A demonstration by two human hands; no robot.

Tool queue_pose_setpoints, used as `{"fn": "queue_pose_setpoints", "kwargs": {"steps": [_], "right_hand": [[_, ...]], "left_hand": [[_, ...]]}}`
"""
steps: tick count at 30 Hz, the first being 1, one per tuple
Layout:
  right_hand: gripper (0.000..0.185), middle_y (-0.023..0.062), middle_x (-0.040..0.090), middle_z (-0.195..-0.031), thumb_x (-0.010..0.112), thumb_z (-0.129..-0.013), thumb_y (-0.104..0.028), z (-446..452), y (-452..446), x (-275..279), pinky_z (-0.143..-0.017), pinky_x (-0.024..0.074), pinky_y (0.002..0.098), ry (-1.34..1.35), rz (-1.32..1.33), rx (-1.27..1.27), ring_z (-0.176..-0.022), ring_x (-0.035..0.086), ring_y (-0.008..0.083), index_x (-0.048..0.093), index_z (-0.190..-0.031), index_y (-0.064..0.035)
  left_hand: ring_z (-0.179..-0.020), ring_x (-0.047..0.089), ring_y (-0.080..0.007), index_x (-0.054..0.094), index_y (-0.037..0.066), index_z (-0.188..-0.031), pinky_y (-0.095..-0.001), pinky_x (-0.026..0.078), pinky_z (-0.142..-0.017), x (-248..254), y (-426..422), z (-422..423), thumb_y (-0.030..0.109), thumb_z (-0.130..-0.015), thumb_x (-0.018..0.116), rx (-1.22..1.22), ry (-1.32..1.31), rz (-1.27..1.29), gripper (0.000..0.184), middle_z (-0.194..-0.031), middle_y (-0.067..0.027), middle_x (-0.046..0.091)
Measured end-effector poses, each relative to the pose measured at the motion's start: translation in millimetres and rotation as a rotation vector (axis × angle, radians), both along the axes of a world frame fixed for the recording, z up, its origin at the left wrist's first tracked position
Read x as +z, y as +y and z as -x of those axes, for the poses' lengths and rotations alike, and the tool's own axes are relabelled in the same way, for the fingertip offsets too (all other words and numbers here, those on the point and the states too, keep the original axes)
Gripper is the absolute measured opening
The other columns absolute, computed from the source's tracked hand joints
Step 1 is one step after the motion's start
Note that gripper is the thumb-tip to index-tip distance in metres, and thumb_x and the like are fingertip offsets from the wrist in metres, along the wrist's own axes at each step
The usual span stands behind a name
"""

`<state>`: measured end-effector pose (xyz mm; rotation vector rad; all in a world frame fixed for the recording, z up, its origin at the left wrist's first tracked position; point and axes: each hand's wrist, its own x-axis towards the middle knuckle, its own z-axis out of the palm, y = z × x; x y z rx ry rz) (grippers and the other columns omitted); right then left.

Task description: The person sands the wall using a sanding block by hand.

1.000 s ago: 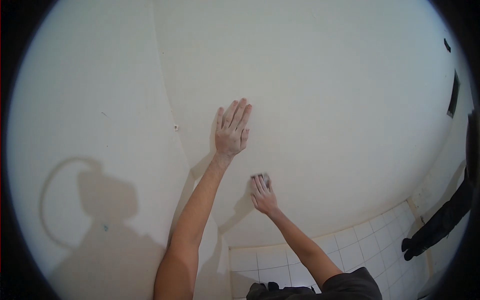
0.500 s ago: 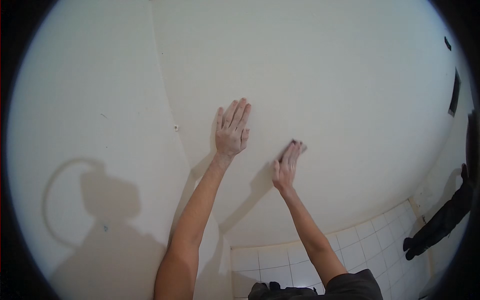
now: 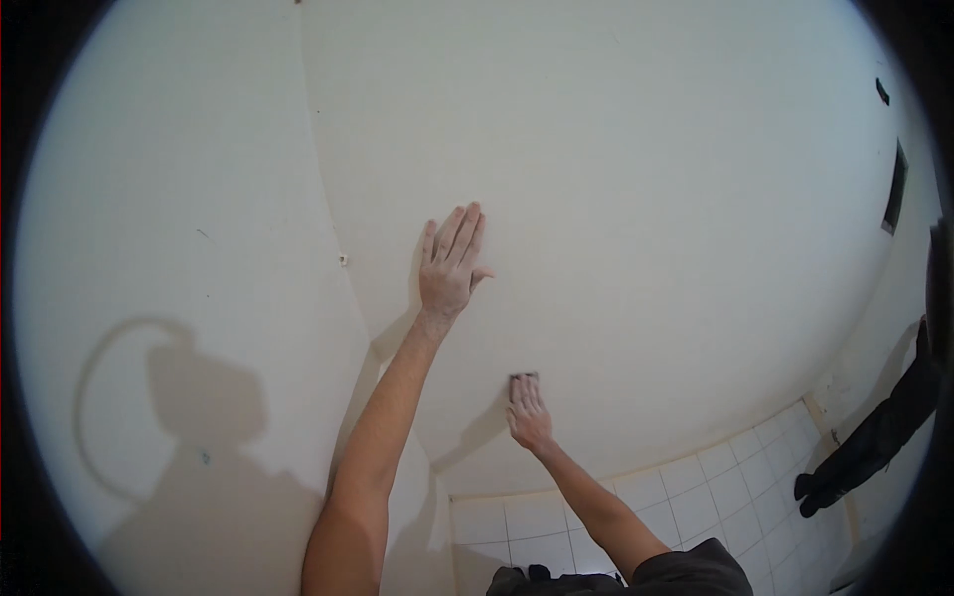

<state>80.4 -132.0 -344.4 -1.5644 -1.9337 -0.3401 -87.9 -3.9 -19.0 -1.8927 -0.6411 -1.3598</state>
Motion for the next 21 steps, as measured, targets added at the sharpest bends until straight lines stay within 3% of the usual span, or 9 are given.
{"fn": "queue_pose_setpoints", "kwargs": {"steps": [1, 4, 7, 14, 17, 21], "right_hand": [[0.074, 0.0306, 0.025, -0.166, 0.052, -0.100, -0.026, -7, -7, -12, -0.130, 0.0159, 0.0510, 0.050, 0.015, -0.047, -0.156, 0.023, 0.0437, 0.024, -0.158, 0.0112], [0.074, 0.0338, 0.023, -0.165, 0.049, -0.102, -0.026, -22, -10, -10, -0.130, 0.0154, 0.0511, 0.083, 0.066, -0.072, -0.156, 0.020, 0.0453, 0.021, -0.158, 0.0131], [0.074, 0.0382, 0.020, -0.164, 0.047, -0.103, -0.026, -19, -6, 3, -0.129, 0.0137, 0.0543, 0.182, 0.002, -0.063, -0.156, 0.016, 0.0508, 0.019, -0.157, 0.0162], [0.075, 0.0451, 0.016, -0.161, 0.046, -0.103, -0.026, 1, 42, 77, -0.126, 0.0081, 0.0631, 0.321, -0.316, -0.144, -0.152, 0.007, 0.0619, 0.017, -0.155, 0.0209], [0.078, 0.0396, 0.004, -0.166, 0.045, -0.102, -0.021, 5, 58, 120, -0.127, 0.0039, 0.0625, 0.350, -0.456, -0.107, -0.155, -0.002, 0.0569, 0.006, -0.160, 0.0151], [0.073, 0.0341, 0.013, -0.168, 0.047, -0.100, -0.020, 30, 69, 199, -0.126, 0.0048, 0.0629, 0.259, -0.479, -0.062, -0.157, 0.005, 0.0528, 0.020, -0.161, 0.0079]], "left_hand": [[-0.151, 0.038, -0.0195, 0.048, 0.014, -0.155, -0.0517, 0.028, -0.126, 1, 1, 0, 0.078, -0.092, 0.029, 0.025, 0.006, -0.021, 0.092, -0.164, 0.0012, 0.042], [-0.151, 0.039, -0.0253, 0.047, 0.008, -0.155, -0.0558, 0.026, -0.125, 2, 3, -2, 0.074, -0.097, 0.023, -0.017, 0.009, -0.072, 0.091, -0.164, -0.0041, 0.044], [-0.151, 0.039, -0.0200, 0.048, 0.015, -0.155, -0.0528, 0.028, -0.126, 1, 1, 1, 0.074, -0.093, 0.035, -0.016, 0.006, -0.003, 0.087, -0.164, 0.0018, 0.043], [-0.151, 0.039, -0.0198, 0.050, 0.017, -0.155, -0.0527, 0.025, -0.127, 1, -1, 2, 0.042, -0.110, 0.032, -0.036, 0.001, 0.045, 0.055, -0.164, 0.0019, 0.044], [-0.152, 0.038, -0.0198, 0.049, 0.017, -0.156, -0.0526, 0.024, -0.127, 2, -2, 0, 0.035, -0.110, 0.032, -0.032, -0.005, 0.049, 0.053, -0.164, 0.0016, 0.043], [-0.152, 0.038, -0.0197, 0.049, 0.017, -0.156, -0.0524, 0.023, -0.127, 2, -2, 1, 0.034, -0.110, 0.029, -0.103, -0.020, 0.060, 0.053, -0.164, 0.0007, 0.043]]}}
